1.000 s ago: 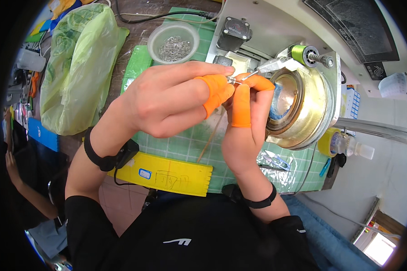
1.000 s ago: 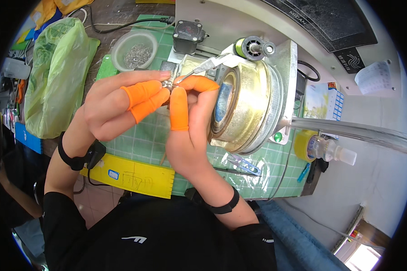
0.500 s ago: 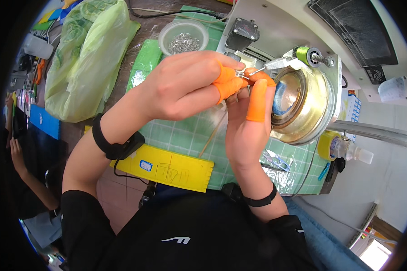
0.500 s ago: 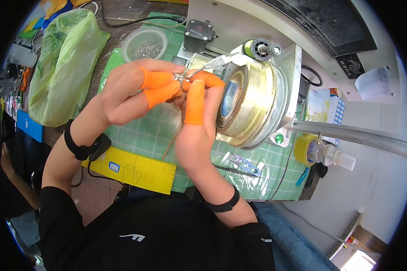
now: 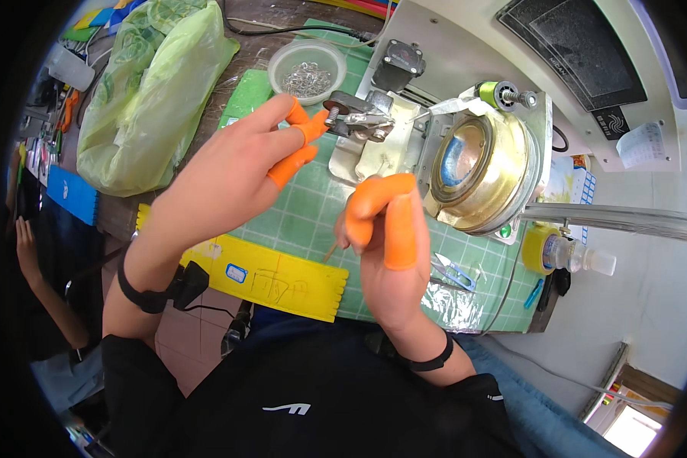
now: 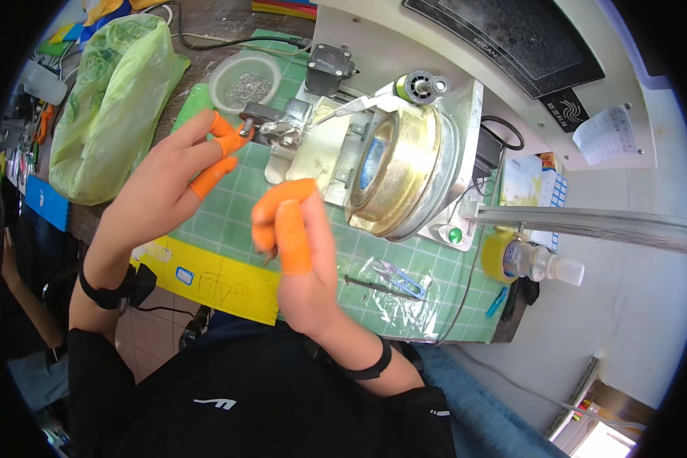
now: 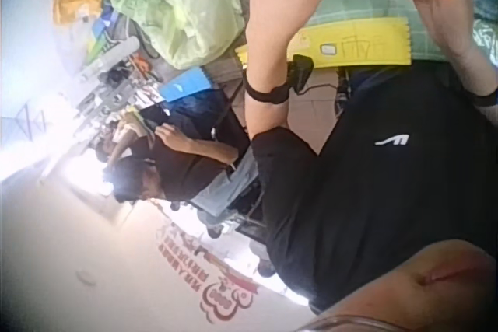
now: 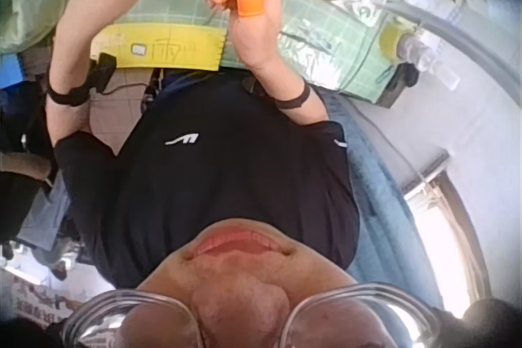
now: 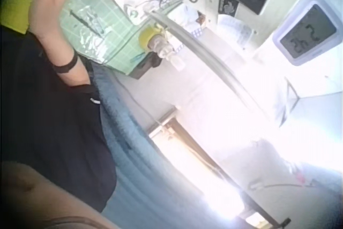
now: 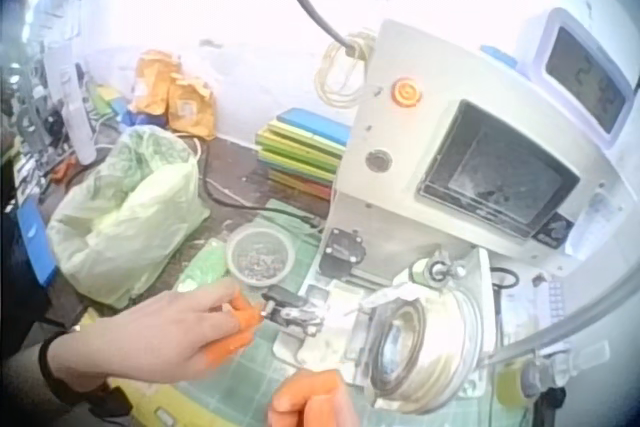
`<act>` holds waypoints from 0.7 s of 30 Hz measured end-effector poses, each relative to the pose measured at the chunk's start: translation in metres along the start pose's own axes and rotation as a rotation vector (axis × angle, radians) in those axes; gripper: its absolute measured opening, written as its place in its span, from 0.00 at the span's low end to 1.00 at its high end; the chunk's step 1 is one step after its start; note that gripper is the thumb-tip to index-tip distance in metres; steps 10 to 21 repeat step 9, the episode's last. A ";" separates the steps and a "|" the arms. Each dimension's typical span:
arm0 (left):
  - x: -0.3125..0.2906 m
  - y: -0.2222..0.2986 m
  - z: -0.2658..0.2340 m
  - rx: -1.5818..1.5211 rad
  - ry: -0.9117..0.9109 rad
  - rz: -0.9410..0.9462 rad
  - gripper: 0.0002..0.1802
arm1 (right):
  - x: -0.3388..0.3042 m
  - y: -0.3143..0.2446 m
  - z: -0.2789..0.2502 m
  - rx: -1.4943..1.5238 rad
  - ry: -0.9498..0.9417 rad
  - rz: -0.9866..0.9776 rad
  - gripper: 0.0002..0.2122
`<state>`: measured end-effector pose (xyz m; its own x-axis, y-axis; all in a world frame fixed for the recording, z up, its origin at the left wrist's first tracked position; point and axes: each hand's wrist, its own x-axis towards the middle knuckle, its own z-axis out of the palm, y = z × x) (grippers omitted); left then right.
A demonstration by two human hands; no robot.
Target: The person is assembling small mechanical or electronic parts using various hand tools and a machine at a workstation.
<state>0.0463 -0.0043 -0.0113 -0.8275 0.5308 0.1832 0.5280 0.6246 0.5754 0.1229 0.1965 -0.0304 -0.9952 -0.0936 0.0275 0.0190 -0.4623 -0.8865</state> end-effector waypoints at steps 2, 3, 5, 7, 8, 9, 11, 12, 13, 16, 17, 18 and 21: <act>0.008 -0.004 -0.010 -0.013 -0.133 -0.016 0.10 | -0.005 -0.008 -0.004 -0.067 -0.075 0.071 0.17; 0.012 -0.010 -0.015 -0.066 -0.220 -0.011 0.11 | -0.006 -0.010 -0.007 -0.059 -0.076 0.069 0.17; 0.020 -0.019 -0.020 -0.111 -0.312 -0.002 0.12 | -0.008 -0.012 -0.011 -0.125 -0.238 0.124 0.21; 0.029 -0.025 -0.016 -0.246 -0.369 0.042 0.13 | -0.012 -0.009 -0.011 -0.106 -0.227 0.147 0.21; 0.027 -0.024 -0.013 -0.188 -0.374 0.022 0.15 | -0.013 -0.006 -0.010 -0.095 -0.270 0.210 0.22; 0.024 -0.022 -0.010 -0.129 -0.373 0.010 0.17 | -0.011 -0.003 -0.010 -0.090 -0.313 0.266 0.22; 0.024 -0.022 -0.010 -0.129 -0.373 0.010 0.17 | -0.011 -0.003 -0.010 -0.090 -0.313 0.266 0.22; 0.024 -0.022 -0.010 -0.129 -0.373 0.010 0.17 | -0.011 -0.003 -0.010 -0.090 -0.313 0.266 0.22; 0.024 -0.022 -0.010 -0.129 -0.373 0.010 0.17 | -0.011 -0.003 -0.010 -0.090 -0.313 0.266 0.22; 0.024 -0.022 -0.010 -0.129 -0.373 0.010 0.17 | -0.011 -0.003 -0.010 -0.090 -0.313 0.266 0.22; 0.024 -0.022 -0.010 -0.129 -0.373 0.010 0.17 | -0.011 -0.003 -0.010 -0.090 -0.313 0.266 0.22; 0.024 -0.022 -0.010 -0.129 -0.373 0.010 0.17 | -0.011 -0.003 -0.010 -0.090 -0.313 0.266 0.22; 0.024 -0.022 -0.010 -0.129 -0.373 0.010 0.17 | -0.011 -0.003 -0.010 -0.090 -0.313 0.266 0.22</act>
